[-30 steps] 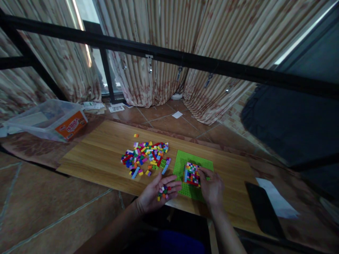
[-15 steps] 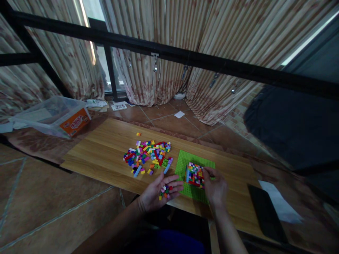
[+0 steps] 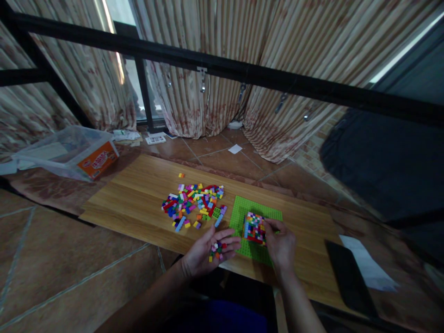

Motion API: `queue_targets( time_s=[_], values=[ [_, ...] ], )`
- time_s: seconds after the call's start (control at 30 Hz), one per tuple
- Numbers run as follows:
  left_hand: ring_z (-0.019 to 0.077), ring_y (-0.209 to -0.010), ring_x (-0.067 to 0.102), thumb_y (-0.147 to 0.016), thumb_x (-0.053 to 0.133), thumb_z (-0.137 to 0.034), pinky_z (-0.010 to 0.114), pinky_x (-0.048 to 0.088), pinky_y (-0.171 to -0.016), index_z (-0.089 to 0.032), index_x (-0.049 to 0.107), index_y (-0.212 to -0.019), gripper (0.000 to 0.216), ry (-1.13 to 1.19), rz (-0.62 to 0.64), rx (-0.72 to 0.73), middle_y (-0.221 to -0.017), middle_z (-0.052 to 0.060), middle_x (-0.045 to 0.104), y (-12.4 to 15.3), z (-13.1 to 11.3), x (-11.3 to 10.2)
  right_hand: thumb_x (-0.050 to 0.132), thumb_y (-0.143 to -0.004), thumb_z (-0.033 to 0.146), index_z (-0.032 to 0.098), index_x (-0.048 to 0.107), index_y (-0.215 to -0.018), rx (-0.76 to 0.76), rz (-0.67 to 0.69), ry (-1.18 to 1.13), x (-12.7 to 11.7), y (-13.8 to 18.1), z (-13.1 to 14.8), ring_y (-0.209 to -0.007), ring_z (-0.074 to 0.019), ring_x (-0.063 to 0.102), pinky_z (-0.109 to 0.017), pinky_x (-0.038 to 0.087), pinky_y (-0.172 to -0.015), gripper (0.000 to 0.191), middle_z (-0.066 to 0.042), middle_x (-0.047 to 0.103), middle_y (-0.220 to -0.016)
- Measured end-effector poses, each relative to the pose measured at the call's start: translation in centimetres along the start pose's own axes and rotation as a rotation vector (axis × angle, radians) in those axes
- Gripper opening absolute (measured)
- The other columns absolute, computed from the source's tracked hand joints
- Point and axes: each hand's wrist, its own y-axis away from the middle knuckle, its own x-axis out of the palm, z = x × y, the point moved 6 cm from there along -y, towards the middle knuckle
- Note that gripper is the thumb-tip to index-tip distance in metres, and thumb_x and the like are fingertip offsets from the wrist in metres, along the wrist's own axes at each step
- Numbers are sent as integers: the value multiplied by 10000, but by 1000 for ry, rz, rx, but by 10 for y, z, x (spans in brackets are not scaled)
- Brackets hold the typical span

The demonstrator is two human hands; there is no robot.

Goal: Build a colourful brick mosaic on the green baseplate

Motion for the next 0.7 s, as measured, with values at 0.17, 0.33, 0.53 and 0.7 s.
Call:
queue_targets(
  time_s=[0.17,0.33,0.53,0.7],
  values=[
    [233,-1080,565,-901,328,-485,343,370,-923,-87,525,-1204,538,4,-3,3,-1163,170,608,0,0,0,517,-760,484,149,704,-816,-16,21,-6,1,-1,0,-720,-232,632,-339,459,-678,388,-123,706,-845],
    [239,-1087,562,-902,330,-481,344,374,-916,-85,514,-1209,534,18,26,26,-1186,177,593,-1,0,-1,511,-776,468,153,700,-813,-27,46,0,-1,-3,3,-726,-229,627,-344,455,-693,368,-109,703,-832],
    [249,-1093,558,-896,330,-493,351,374,-919,-84,520,-1203,545,27,22,38,-1191,186,588,-1,0,-2,506,-816,453,180,686,-883,-118,62,-82,-4,26,30,-815,-221,615,-356,465,-750,333,-93,685,-913],
    [229,-1052,578,-891,340,-501,343,352,-955,-88,547,-1160,534,77,15,30,-1135,169,615,-1,-1,1,529,-848,329,257,672,-886,-339,445,-182,18,85,75,-858,-179,605,-308,478,-764,164,-29,664,-908]
  ],
)
